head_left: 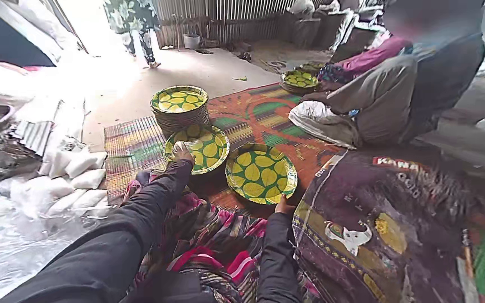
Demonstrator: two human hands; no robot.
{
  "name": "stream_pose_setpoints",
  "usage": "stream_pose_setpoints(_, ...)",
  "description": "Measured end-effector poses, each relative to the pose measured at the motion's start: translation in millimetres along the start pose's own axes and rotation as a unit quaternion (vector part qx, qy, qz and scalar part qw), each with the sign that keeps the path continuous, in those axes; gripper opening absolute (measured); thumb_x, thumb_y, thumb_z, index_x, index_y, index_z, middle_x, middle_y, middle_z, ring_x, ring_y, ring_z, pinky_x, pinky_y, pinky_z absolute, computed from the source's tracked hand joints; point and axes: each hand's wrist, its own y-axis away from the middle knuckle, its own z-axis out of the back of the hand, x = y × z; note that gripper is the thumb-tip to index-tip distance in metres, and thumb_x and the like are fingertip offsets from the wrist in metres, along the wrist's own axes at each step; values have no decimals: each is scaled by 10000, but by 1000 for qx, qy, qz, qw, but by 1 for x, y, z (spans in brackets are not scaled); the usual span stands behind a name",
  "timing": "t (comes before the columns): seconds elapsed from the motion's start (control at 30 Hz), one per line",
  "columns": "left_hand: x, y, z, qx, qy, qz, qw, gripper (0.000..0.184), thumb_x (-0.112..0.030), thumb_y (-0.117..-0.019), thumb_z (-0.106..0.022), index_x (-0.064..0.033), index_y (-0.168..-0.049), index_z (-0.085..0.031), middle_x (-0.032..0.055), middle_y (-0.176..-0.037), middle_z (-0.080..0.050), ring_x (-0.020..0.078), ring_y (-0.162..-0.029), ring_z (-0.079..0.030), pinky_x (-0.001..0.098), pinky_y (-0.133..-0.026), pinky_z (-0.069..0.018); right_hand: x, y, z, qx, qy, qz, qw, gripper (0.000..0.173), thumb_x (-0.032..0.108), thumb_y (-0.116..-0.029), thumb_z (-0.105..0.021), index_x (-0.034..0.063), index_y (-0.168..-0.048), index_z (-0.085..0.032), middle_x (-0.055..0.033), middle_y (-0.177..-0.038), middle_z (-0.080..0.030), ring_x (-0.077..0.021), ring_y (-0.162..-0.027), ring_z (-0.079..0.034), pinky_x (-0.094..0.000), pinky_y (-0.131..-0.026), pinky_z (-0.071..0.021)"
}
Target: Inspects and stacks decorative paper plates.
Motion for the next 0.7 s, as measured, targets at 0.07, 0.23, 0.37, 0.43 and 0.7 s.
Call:
stream_pose_setpoints(0.07, 4, 5, 2, 53, 46, -30, 997, 897, -350, -989, -695, -43, -1650, -172, 325, -1681, -152, 508, -1567, -134, 722, -1204, -197, -4, -4, -6, 14, 79, -4, 997, 848, 343, -1070, -570, -81, -1605, -66, -329, -1609, -315, -380, -1503, -360, -420, -1226, -306)
stream_pose_setpoints(0.23, 20, 28, -28, 75, 59, -74, 993, 878, -338, -955, -737, -95, -1645, -252, 279, -1691, -189, 464, -1589, -85, 717, -1230, -86, -13, 6, -8, 5, 181, 28, 983, 914, 365, -1058, -588, -61, -1612, 2, -326, -1606, -325, -375, -1495, -382, -415, -1217, -327)
stream_pose_setpoints(0.37, 23, 27, -30, 165, 12, -203, 965, 900, -469, -931, -737, -120, -1635, -298, 201, -1717, -184, 436, -1598, -69, 741, -1213, -64, -15, 26, -4, -41, 260, 74, 962, 1004, 370, -1027, -642, -53, -1609, 58, -315, -1626, -294, -357, -1506, -372, -409, -1218, -332)
stream_pose_setpoints(0.43, 18, 29, -34, 202, -21, -260, 944, 848, -474, -900, -773, -133, -1587, -411, 217, -1700, -226, 472, -1570, -167, 759, -1176, -210, -12, 33, -9, -48, 294, 199, 934, 1018, 282, -982, -712, -95, -1600, 3, -343, -1646, -210, -393, -1533, -304, -409, -1251, -279)
stream_pose_setpoints(0.7, 3, 54, -33, 241, -124, -252, 929, 552, 25, -1028, -499, -4, -1568, -384, 295, -1620, -336, 513, -1499, -304, 746, -1065, -362, -31, 70, -30, 236, 579, 486, 611, 832, 318, -919, -755, -28, -1567, -363, -284, -1613, -360, -483, -1504, -320, -657, -1209, -233)
